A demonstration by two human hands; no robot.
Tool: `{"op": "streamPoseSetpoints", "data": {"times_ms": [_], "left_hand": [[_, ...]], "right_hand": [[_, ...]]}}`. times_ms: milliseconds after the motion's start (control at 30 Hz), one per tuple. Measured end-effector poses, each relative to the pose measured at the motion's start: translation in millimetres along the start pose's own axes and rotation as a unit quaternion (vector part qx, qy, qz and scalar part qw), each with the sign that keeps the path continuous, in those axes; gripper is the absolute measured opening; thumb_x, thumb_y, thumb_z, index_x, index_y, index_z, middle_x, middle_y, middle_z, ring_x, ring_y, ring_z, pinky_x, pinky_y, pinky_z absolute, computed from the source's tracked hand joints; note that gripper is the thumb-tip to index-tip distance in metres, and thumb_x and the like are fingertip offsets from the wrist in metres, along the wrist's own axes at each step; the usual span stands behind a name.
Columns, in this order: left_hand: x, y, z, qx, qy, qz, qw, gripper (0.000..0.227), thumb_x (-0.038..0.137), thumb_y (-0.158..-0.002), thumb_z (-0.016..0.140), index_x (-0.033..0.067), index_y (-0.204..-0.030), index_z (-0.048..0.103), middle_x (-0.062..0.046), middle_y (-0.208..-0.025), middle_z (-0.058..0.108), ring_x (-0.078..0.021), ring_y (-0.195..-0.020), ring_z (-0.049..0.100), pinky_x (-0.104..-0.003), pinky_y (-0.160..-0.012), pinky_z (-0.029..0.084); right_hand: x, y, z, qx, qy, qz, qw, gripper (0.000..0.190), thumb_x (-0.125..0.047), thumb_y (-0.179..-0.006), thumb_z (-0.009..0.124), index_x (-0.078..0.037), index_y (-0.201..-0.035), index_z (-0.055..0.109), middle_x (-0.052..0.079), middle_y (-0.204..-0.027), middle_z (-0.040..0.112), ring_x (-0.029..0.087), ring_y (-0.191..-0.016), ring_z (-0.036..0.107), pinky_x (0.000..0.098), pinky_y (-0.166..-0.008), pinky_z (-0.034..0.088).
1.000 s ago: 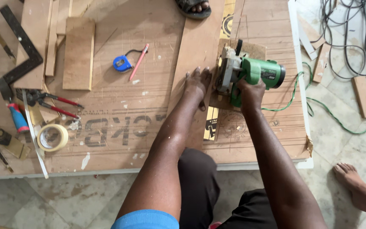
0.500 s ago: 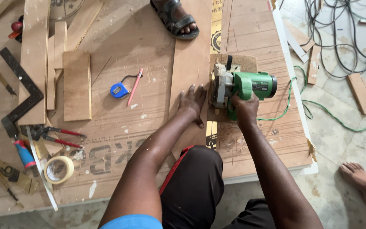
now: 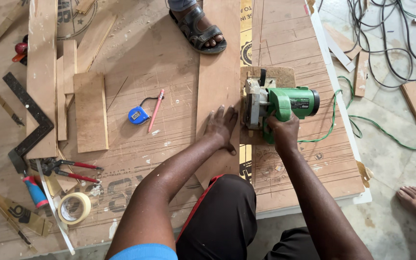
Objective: The person uses a circular saw to cut a piece of plywood along a marked line. They measure and mark the wood with a tape measure and pencil, then guide the saw along the cut line to separate the piece.
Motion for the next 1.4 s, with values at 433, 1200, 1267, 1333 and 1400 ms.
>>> {"op": "streamPoseSetpoints", "data": {"times_ms": [433,1200,1267,1333,1400], "left_hand": [[-51.2,-72.9,-60.2,0.186,0.047,0.028,0.981,0.086,0.04,-0.08,0.087,0.0039,-0.15,0.052,-0.013,-0.137,0.063,-0.0257,-0.111,0.069,-0.043,-0.1,0.059],[-92.1,-133.8,-93.3,0.104,0.012,-0.039,0.994,0.17,0.067,-0.045,0.095,-0.0004,-0.161,-0.01,-0.024,-0.17,-0.012,-0.0398,-0.158,-0.002,-0.062,-0.124,0.012],[-93.0,-133.6,-92.5,0.108,0.013,-0.04,0.993,0.169,0.064,-0.045,0.096,-0.0002,-0.162,-0.008,-0.024,-0.171,-0.011,-0.0391,-0.158,-0.001,-0.062,-0.125,0.013],[-91.6,-127.9,-90.7,0.078,0.028,-0.038,0.996,0.171,0.064,-0.042,0.097,0.0002,-0.163,-0.007,-0.022,-0.172,-0.01,-0.0372,-0.16,-0.001,-0.06,-0.127,0.013],[-92.0,-125.1,-93.2,0.075,0.027,-0.037,0.996,0.172,0.064,-0.042,0.097,0.0005,-0.163,-0.007,-0.023,-0.172,-0.012,-0.0382,-0.16,-0.001,-0.06,-0.127,0.012]], "right_hand": [[-5.1,-5.6,3.5,0.0,0.005,0.015,1.0,0.017,0.005,-0.081,0.065,-0.009,-0.089,0.059,0.003,-0.078,0.064,0.012,-0.065,0.064,0.0294,-0.058,0.056],[-5.2,-37.9,10.0,0.012,-0.002,0.011,1.0,0.018,0.006,-0.081,0.065,-0.008,-0.091,0.058,0.004,-0.084,0.063,0.012,-0.068,0.063,0.0297,-0.058,0.055],[-5.0,-45.3,11.8,0.01,0.002,0.01,1.0,0.018,0.006,-0.081,0.064,-0.008,-0.091,0.058,0.005,-0.083,0.064,0.013,-0.068,0.063,0.0304,-0.058,0.056],[-3.2,-51.8,13.2,0.005,-0.002,0.014,1.0,0.017,0.006,-0.082,0.064,-0.007,-0.09,0.058,0.006,-0.082,0.064,0.014,-0.066,0.063,0.0315,-0.057,0.056],[-4.7,-57.5,13.4,0.006,0.011,0.001,1.0,0.017,0.005,-0.082,0.064,-0.008,-0.091,0.058,0.005,-0.085,0.064,0.013,-0.07,0.065,0.0303,-0.061,0.058]]}}
Point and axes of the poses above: each hand's wrist, its own y-axis away from the middle knuckle, its own z-axis out of the palm, x = y × z, the point moved 9 cm from there along -y, towards the middle knuckle
